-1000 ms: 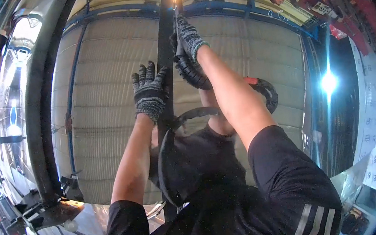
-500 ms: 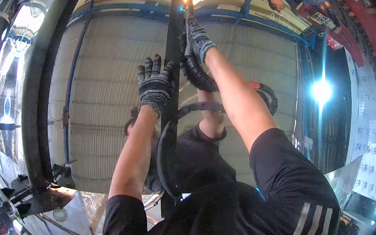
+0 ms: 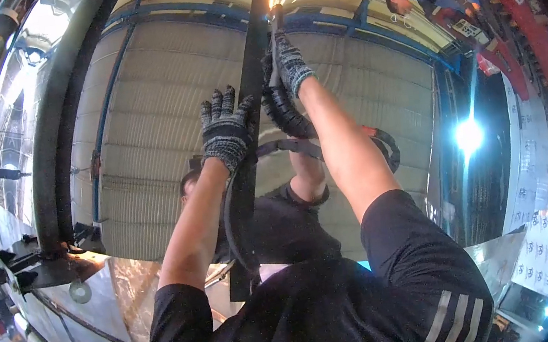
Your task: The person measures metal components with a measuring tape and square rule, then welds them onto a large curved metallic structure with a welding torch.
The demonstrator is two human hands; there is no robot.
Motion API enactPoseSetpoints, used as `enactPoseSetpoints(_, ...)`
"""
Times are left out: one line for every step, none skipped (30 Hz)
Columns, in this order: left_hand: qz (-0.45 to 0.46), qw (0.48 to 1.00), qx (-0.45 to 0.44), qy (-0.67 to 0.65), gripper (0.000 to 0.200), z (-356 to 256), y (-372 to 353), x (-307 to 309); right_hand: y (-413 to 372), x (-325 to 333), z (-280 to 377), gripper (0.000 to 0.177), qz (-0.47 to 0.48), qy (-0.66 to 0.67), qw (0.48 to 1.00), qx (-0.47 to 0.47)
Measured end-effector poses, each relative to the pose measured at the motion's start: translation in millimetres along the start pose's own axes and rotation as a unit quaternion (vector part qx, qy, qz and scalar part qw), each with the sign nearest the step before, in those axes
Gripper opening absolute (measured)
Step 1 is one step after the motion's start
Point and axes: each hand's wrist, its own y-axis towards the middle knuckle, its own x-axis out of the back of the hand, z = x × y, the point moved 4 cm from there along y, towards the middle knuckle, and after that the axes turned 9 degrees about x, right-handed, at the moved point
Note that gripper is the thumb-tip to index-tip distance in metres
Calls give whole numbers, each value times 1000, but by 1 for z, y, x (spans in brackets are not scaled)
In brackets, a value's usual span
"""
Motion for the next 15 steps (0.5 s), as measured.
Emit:
enactPoseSetpoints(-1, 1000, -1, 0, 48, 0, -2, 1, 0, 2, -2, 53, -5, -1, 1000, -4)
enactPoseSetpoints(1, 1000, -4, 3, 48, -1, -4, 1, 2, 3, -2, 53, -5, 0, 1000, -3)
enactPoseSetpoints(1, 1000, -7, 7, 48, -1, -1, -1, 7, 3, -2, 56, 2, -20, 1000, -1)
enactPoseSetpoints(0, 1000, -7, 8, 48, -1, -3, -1, 8, 3, -3, 60, 8, -40, 999, -1)
enactPoseSetpoints(-6, 1000, -9, 9, 47, -1, -4, -2, 8, 5, -4, 60, 8, -39, 999, 0)
enactPoseSetpoints(-12, 1000, -11, 10, 47, -1, -5, -2, 8, 6, -6, 60, 18, -33, 999, -2)
enactPoseSetpoints(-19, 1000, -10, 12, 47, 2, 0, -4, 17, 4, -7, 60, 31, -27, 999, 1)
enactPoseSetpoints(-22, 1000, -13, 12, 47, 1, -1, -2, 19, 5, -9, 60, 33, -27, 999, 2)
enactPoseSetpoints(-24, 1000, -16, 11, 48, 1, -2, -2, 21, 6, -11, 62, 28, -30, 999, 9)
enactPoseSetpoints(-25, 1000, -15, 11, 48, 1, -2, -4, 22, 7, -11, 64, 24, -33, 999, 17)
enactPoseSetpoints(-26, 999, -17, 10, 48, 1, -2, -4, 21, 7, -10, 64, 25, -33, 999, 17)
enactPoseSetpoints(-28, 999, -19, 9, 48, 1, -3, -4, 20, 8, -11, 54, 24, -3, 1000, 11)
enactPoseSetpoints(-28, 999, -19, 9, 48, -1, -4, -3, 16, 8, -10, 45, 22, 27, 999, 4)
enactPoseSetpoints(-16, 1000, -16, 16, 49, 2, 1, -6, 18, 8, -11, 45, 21, 30, 999, 9)
enactPoseSetpoints(-3, 1000, -8, 22, 51, 1, 0, -6, 15, 8, -10, 44, 12, 19, 1000, 6)
